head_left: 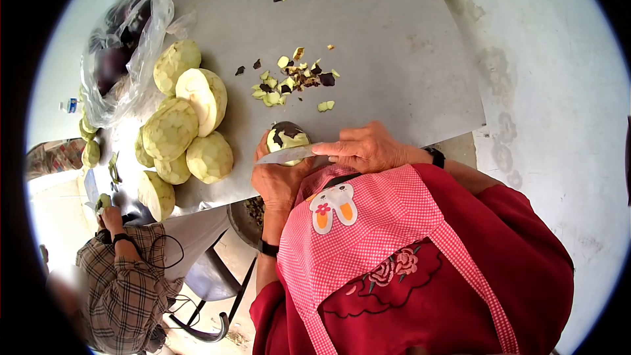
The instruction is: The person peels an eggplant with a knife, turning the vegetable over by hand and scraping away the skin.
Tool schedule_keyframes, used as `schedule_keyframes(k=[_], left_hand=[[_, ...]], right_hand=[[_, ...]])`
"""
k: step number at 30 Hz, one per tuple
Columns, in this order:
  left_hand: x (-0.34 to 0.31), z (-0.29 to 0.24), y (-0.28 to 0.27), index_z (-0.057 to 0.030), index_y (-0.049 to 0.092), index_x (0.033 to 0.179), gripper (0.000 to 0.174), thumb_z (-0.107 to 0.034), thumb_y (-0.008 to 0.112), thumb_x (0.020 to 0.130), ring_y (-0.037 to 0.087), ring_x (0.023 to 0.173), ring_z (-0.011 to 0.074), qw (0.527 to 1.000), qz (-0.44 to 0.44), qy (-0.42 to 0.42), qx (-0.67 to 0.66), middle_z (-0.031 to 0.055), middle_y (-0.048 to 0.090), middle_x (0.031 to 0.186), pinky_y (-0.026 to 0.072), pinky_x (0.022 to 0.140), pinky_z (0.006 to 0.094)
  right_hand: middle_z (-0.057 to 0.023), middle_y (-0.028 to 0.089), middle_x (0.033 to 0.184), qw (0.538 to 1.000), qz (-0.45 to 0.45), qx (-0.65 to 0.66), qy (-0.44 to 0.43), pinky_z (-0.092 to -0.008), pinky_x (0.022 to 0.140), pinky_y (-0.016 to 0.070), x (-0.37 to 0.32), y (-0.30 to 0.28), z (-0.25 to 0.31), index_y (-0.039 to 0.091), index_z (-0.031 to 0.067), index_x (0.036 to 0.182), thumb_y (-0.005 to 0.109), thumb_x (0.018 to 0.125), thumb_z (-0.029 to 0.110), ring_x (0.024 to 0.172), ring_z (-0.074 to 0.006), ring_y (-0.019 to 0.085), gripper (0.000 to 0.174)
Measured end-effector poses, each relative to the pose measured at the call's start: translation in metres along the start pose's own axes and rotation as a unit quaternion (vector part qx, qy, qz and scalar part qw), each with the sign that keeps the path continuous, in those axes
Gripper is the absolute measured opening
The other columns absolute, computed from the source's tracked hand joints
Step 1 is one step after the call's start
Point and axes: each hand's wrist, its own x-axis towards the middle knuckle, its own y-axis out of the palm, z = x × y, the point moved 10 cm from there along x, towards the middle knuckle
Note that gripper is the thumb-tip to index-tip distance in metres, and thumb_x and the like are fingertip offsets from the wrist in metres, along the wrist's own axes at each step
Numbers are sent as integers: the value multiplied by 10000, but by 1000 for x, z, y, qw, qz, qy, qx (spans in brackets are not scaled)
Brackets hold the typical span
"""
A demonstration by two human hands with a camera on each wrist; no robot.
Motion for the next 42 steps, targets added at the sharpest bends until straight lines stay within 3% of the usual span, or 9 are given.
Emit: schedule_keyframes(k=[7,16,26,32,35,38,40,41,42], left_hand=[[-1,-5,0,13,568,1259,869,-452,887,597,617,1119,348,999,-16,28,28,167,670,1151,545,881,420],[-1,-11,2,15,553,1284,900,-431,890,580,596,1155,331,999,-11,30,33,166,666,1165,537,903,416],[1,-11,3,11,576,1261,860,-418,881,581,603,1142,331,999,-11,30,26,167,666,1168,532,905,421],[-3,-8,-2,-11,585,1261,847,-423,881,583,653,1030,331,999,-33,31,-3,181,644,1160,549,860,411],[-3,-4,1,-10,574,1270,864,-433,884,583,652,1029,332,999,-29,27,4,183,642,1156,548,859,418],[-3,-7,1,-4,559,1281,886,-445,885,584,651,1034,336,999,-29,38,14,192,635,1170,547,858,422],[-3,-7,1,-2,556,1280,890,-447,885,584,650,1038,338,999,-29,35,16,194,633,1173,546,858,423],[-3,-6,1,1,553,1280,893,-448,885,584,649,1041,340,999,-28,31,17,196,631,1177,546,858,424],[-5,-5,1,1,553,1280,893,-448,885,584,649,1041,340,999,-27,30,17,196,631,1177,546,858,424]], right_hand=[[8,498,641,997,18,-72,38,-314,410,452,-2,-4,0,652,310,1270,722,854,272,477,-156,538,423],[15,492,639,994,12,-106,19,-299,390,434,-3,-16,9,664,307,1252,733,833,278,469,-138,536,426],[21,477,631,988,13,-152,8,-287,384,420,-4,-16,11,646,324,1267,735,827,284,461,-128,504,451],[-33,536,656,983,-1,-148,113,-326,489,479,-12,-22,-28,666,258,1247,696,879,215,528,-186,547,372],[-85,606,680,992,-31,-36,118,-364,523,497,-15,-24,-32,662,304,1222,637,920,257,561,-261,609,307],[-35,579,631,994,-47,40,93,-302,517,469,-7,-29,-25,642,232,1273,595,966,239,518,-175,562,311],[45,511,601,888,21,361,285,-239,473,401,-19,-3,-54,616,129,1307,558,998,217,484,-68,460,326],[45,511,601,887,22,362,285,-239,473,401,-18,-5,-55,616,129,1307,558,998,217,484,-68,460,326],[70,464,608,816,3,451,360,-213,472,355,-27,0,-67,609,95,1311,546,1005,204,503,-30,400,331]])
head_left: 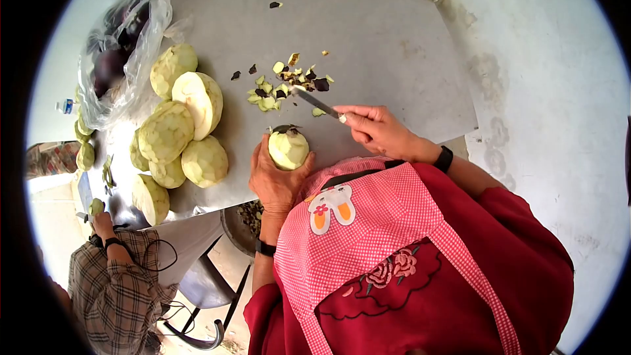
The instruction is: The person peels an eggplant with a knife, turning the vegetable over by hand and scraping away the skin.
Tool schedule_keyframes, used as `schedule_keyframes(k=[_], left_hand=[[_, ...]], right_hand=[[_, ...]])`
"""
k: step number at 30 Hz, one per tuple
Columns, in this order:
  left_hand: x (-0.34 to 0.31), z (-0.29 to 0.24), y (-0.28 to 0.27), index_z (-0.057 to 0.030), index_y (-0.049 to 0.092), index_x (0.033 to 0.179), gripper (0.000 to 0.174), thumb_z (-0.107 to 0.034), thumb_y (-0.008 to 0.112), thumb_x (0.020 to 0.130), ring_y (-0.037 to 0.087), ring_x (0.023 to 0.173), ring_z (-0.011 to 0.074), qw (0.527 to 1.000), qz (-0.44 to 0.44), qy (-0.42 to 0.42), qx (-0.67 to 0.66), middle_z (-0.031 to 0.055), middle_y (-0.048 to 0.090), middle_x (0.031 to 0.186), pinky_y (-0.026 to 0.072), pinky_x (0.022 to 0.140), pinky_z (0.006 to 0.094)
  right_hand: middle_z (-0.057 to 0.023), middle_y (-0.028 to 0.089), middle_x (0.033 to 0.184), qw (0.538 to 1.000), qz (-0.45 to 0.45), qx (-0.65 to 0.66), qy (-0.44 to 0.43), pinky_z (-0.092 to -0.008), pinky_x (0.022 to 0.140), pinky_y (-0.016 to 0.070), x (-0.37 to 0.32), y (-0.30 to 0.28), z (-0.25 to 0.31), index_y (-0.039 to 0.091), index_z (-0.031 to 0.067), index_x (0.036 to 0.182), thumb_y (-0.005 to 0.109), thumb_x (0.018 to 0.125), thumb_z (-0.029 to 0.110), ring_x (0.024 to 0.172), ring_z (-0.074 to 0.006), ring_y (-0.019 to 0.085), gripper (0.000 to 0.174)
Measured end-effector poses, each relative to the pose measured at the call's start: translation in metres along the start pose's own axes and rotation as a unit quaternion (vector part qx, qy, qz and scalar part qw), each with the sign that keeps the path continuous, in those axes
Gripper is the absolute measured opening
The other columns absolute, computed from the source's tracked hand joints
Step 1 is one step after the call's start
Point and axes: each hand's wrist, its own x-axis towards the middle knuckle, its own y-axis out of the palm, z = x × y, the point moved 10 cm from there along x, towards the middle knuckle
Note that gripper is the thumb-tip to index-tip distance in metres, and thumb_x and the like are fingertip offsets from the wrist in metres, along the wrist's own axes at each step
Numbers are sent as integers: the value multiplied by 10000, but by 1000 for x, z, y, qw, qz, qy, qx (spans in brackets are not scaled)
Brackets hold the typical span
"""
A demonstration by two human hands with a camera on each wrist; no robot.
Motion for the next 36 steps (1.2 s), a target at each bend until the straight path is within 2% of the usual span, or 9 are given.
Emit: schedule_keyframes(k=[3,5,10,12,18,28,30,33,36], left_hand=[[3,1,0,-6,555,1280,891,-452,886,583,653,1030,342,1000,-8,10,-8,198,632,1172,548,851,421],[0,2,0,-9,561,1272,880,-450,887,584,659,1012,343,1000,2,1,-5,193,636,1164,553,839,420],[3,-5,-2,3,582,1226,841,-449,886,585,662,1002,338,1000,7,12,-15,183,656,1125,557,827,416],[4,-5,-1,7,589,1210,829,-448,886,584,663,1002,336,1000,5,12,-18,179,663,1112,558,825,414],[4,-7,-2,4,596,1199,818,-446,887,581,664,1001,331,999,-7,35,-4,177,676,1085,560,818,409],[5,-8,-2,-5,598,1220,830,-422,895,567,664,1030,320,999,-8,34,-13,179,677,1116,560,849,398],[6,-8,-2,-5,599,1218,826,-419,895,567,664,1032,318,999,-7,35,-8,177,678,1119,561,846,398],[6,-4,0,-11,602,1212,813,-412,894,568,662,1038,317,999,0,31,-25,172,681,1121,562,843,398],[3,-11,1,-18,605,1206,802,-410,893,569,662,1034,318,998,-3,68,-7,168,684,1114,564,837,398]], right_hand=[[88,406,597,997,-29,23,74,-202,463,281,-2,-7,-15,615,77,1309,536,1009,177,507,-7,303,326],[80,429,580,983,23,-171,-70,-220,468,294,-4,15,13,622,105,1307,539,1002,173,499,-28,310,323],[-18,550,573,950,29,-295,-98,-256,497,389,-5,27,16,660,203,1265,581,971,187,485,-84,440,304],[-86,650,662,912,1,-343,-225,-313,516,458,-8,31,30,669,245,1242,603,954,212,506,-173,573,298],[-91,702,757,895,-10,-385,-225,-374,587,528,-8,32,29,666,293,1229,607,944,248,628,-269,670,294],[-126,654,698,898,-35,-416,-138,-404,558,483,-5,18,25,668,314,1229,591,948,293,553,-282,603,292],[-108,705,780,882,-26,-426,-200,-298,518,458,-8,25,32,672,213,1242,613,960,233,521,-135,564,288],[-112,711,794,915,22,-378,-138,-290,505,451,-6,28,29,667,213,1252,611,961,224,508,-121,553,297],[-110,598,582,921,0,-329,-209,-359,495,441,-6,32,30,679,299,1221,574,961,288,442,-232,517,280]])
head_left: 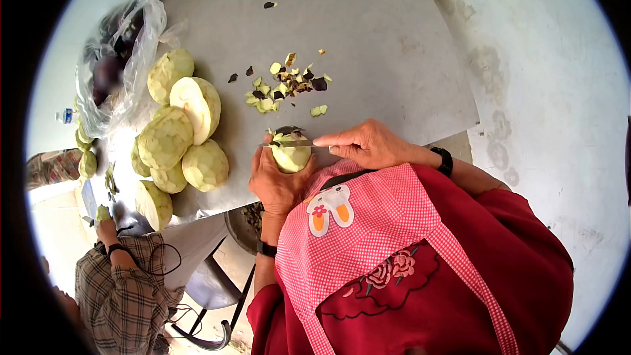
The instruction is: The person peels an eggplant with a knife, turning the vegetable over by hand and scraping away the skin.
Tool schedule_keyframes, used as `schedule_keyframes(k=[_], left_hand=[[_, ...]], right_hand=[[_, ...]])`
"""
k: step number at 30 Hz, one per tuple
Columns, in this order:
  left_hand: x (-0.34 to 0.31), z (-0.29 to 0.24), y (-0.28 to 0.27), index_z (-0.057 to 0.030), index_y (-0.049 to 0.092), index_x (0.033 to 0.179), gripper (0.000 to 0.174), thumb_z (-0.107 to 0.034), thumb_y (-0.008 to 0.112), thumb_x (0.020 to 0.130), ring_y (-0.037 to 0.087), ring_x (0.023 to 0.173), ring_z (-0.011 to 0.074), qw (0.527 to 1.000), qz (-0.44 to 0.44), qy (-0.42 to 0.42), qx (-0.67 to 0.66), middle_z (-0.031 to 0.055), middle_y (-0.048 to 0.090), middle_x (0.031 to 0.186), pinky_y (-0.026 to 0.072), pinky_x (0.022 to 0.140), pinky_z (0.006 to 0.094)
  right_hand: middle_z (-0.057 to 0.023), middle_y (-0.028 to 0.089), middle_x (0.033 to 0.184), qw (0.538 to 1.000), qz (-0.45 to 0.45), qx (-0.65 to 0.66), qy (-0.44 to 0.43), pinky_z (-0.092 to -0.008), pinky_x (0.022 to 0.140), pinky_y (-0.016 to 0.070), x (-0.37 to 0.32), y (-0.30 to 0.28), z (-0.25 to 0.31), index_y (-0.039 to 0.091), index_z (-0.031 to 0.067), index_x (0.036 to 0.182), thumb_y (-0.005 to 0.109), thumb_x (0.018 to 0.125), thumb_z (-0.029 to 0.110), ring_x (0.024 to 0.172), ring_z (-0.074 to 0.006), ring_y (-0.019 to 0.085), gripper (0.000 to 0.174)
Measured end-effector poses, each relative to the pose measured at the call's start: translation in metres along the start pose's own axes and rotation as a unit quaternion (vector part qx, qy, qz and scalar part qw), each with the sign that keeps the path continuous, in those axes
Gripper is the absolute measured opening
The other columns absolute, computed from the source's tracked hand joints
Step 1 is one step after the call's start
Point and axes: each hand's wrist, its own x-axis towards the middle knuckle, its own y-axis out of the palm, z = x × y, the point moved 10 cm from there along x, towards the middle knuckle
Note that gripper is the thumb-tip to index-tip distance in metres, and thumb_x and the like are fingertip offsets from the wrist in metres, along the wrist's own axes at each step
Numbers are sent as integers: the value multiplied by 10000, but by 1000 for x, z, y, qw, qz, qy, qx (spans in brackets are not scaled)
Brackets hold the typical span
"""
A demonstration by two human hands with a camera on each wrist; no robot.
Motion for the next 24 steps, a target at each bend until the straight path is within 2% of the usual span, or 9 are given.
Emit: schedule_keyframes(k=[4,6,8,12,16,19,21,22,24], left_hand=[[2,-4,-6,-49,639,1167,727,-373,902,572,697,927,293,1000,-24,-5,-2,134,692,1060,565,808,371],[3,-6,-8,-47,638,1167,729,-374,902,571,697,923,295,1000,-27,-7,-1,137,692,1059,565,807,372],[4,-3,-4,-19,615,1164,773,-407,896,558,674,995,320,999,6,-33,21,172,684,1114,569,818,402],[3,-5,-4,-16,617,1180,787,-410,895,558,682,971,325,1000,-8,2,26,172,687,1089,570,812,401],[2,3,-4,-31,631,1175,757,-395,897,568,692,935,313,999,-14,-24,-20,165,691,1067,569,802,384],[3,3,-3,-24,622,1188,771,-392,898,569,696,923,314,1000,-12,-13,-6,171,689,1067,571,801,385],[2,3,-2,-2,602,1204,813,-402,896,560,692,935,329,1000,-8,-5,4,192,684,1081,574,805,398],[2,2,-2,-4,601,1209,818,-403,897,559,694,932,329,1000,-15,4,2,190,684,1081,575,804,399],[0,0,-2,-6,599,1214,822,-404,898,559,695,929,329,1000,-18,15,-1,189,684,1081,575,802,400]], right_hand=[[-124,615,619,991,56,-92,82,-378,521,462,-3,-1,-12,672,300,1229,575,959,291,486,-255,563,287],[-123,654,712,992,-9,-123,18,-398,565,492,-2,-5,-7,658,297,1242,578,955,294,590,-274,624,298],[-116,668,763,990,-5,-138,12,-406,587,502,-5,-6,-3,652,298,1245,577,954,294,644,-281,640,301],[-82,691,839,991,-21,-127,-46,-404,607,516,-5,-7,4,643,300,1244,573,952,290,715,-279,659,301],[-75,638,750,982,-30,-175,-61,-374,544,493,-5,-3,8,642,275,1262,638,920,227,627,-271,621,345],[-52,555,661,975,-51,-203,-78,-336,497,445,-2,-10,7,625,261,1294,622,945,221,545,-193,562,351],[23,413,598,988,71,53,126,-268,455,339,-2,6,-38,600,153,1334,584,983,183,493,-82,412,353],[23,413,598,988,71,54,126,-268,455,339,-1,8,-44,600,153,1334,584,983,183,493,-82,412,353],[75,356,596,926,71,340,145,-229,439,248,-2,22,-51,561,66,1365,560,995,162,509,-13,286,383]])
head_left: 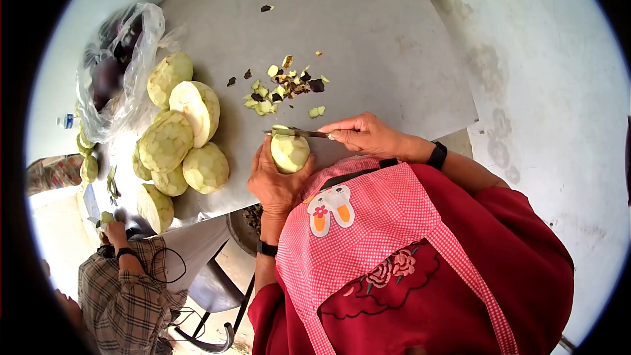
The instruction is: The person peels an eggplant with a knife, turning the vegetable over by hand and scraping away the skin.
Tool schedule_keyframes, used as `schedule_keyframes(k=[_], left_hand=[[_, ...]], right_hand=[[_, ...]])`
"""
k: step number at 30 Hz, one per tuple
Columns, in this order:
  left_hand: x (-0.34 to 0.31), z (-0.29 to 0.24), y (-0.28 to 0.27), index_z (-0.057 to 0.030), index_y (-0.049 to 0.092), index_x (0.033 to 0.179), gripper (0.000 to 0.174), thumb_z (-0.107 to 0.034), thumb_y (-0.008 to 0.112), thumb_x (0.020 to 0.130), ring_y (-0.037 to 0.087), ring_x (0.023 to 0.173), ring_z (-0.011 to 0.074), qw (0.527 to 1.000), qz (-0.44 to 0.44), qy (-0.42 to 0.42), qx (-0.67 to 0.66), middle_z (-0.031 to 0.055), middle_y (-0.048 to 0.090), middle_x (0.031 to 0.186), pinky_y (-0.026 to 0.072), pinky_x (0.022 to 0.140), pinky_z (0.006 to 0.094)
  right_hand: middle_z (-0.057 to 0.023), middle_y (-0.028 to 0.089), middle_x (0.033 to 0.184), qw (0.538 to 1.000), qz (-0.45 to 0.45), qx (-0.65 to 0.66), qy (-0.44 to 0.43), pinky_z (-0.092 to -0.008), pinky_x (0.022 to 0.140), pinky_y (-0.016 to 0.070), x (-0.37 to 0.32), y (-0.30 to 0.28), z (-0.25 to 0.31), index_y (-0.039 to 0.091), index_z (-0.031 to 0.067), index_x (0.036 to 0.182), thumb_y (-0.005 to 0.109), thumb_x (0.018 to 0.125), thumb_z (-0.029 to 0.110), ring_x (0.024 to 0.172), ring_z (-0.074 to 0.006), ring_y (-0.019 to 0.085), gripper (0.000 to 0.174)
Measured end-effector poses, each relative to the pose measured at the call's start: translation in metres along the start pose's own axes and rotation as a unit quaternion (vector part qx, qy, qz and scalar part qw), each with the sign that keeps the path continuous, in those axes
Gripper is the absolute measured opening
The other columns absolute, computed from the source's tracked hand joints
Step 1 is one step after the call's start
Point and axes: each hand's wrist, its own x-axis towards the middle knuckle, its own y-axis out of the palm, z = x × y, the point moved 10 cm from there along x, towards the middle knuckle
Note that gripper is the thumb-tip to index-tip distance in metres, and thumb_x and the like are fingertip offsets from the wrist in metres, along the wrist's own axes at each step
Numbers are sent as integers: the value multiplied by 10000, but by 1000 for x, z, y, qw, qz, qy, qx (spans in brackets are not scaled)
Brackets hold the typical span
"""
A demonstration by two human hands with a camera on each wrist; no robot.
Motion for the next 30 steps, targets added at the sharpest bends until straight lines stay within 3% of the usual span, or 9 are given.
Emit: schedule_keyframes(k=[3,7,10,12,15,18,20,23,30], left_hand=[[1,4,1,-9,598,1217,824,-409,898,562,695,931,329,999,-2,-18,-30,184,685,1081,574,806,397],[-2,10,1,-8,605,1208,796,-381,903,571,700,927,301,997,-6,-41,-67,168,688,1073,569,816,378],[-5,22,5,-10,615,1195,758,-349,906,583,703,922,276,988,-7,-75,-135,155,693,1058,565,820,364],[-5,23,3,-12,620,1188,736,-333,906,590,703,919,262,985,-9,-80,-154,147,696,1048,563,821,357],[-3,17,1,-18,630,1175,701,-320,903,605,703,914,243,990,0,-69,-124,126,706,1029,561,817,350],[-4,23,2,-26,639,1160,672,-314,903,613,703,901,226,986,-5,-95,-136,106,714,1012,561,808,343],[-1,16,-3,-21,653,1115,575,-288,898,668,693,838,154,987,-16,-69,-143,77,730,948,549,774,290],[-2,21,1,-34,651,1145,640,-310,899,623,706,882,219,979,-4,-110,-172,105,718,990,558,802,329],[-3,25,3,-33,658,1136,626,-301,900,625,702,871,202,980,-9,-95,-173,97,719,982,557,797,323]], right_hand=[[105,359,606,987,3,137,82,-225,437,235,-7,6,-5,577,22,1336,559,995,137,516,-6,270,360],[110,319,621,991,-1,110,78,-212,473,217,-8,9,-3,560,-4,1342,535,1011,134,549,-12,264,359],[84,392,612,999,-24,-46,-3,-214,471,277,-7,5,14,594,41,1323,551,1003,143,540,-20,311,338],[33,479,567,962,-59,-245,-108,-237,466,346,-12,7,40,640,156,1294,596,976,187,481,-55,371,322],[-76,615,630,949,-63,-285,-121,-266,510,422,-16,16,47,666,230,1256,612,956,194,490,-102,466,307],[-121,675,722,941,-62,-298,-149,-298,537,459,-15,16,39,667,253,1248,610,952,210,502,-147,525,305],[-118,674,715,931,-70,-313,-173,-311,532,462,-13,17,37,664,257,1251,611,951,221,498,-165,533,307],[-119,661,694,926,-77,-326,-175,-333,520,461,-12,18,34,658,278,1256,613,947,235,491,-197,546,315],[-142,612,662,919,-89,-362,-128,-378,519,458,-7,11,18,632,336,1279,586,955,276,507,-256,567,332]])
